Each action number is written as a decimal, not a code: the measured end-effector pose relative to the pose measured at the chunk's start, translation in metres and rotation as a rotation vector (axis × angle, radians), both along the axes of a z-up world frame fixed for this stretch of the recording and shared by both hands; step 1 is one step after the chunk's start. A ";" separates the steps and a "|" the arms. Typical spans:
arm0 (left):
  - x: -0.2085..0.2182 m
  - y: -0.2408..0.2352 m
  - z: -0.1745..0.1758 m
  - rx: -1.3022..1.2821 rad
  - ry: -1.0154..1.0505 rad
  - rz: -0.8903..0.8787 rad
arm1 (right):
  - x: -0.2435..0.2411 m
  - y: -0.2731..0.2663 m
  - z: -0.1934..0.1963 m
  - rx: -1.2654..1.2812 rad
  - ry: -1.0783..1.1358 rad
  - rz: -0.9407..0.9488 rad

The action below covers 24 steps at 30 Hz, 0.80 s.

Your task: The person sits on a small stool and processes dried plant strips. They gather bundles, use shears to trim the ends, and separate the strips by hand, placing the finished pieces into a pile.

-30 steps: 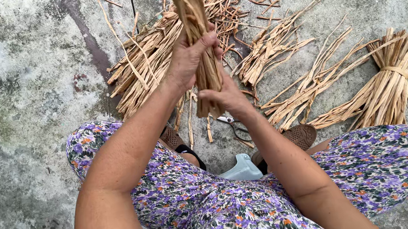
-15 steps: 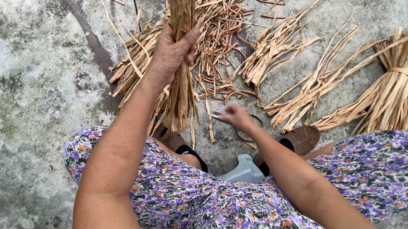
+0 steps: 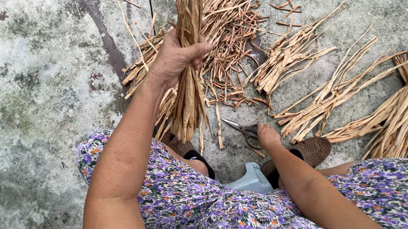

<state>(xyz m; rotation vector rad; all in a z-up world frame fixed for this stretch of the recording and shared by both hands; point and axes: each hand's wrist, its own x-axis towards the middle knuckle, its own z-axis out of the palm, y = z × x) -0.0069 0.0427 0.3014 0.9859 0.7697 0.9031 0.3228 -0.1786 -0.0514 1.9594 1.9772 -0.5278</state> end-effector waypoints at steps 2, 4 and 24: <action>0.000 0.002 -0.001 -0.020 0.035 -0.004 | -0.002 0.002 -0.002 -0.064 -0.001 -0.010; -0.001 0.001 -0.003 -0.048 0.060 -0.012 | -0.009 0.006 -0.002 -0.227 0.051 -0.090; 0.095 -0.058 0.011 0.083 0.538 -0.036 | -0.047 0.112 0.390 0.516 1.405 -0.137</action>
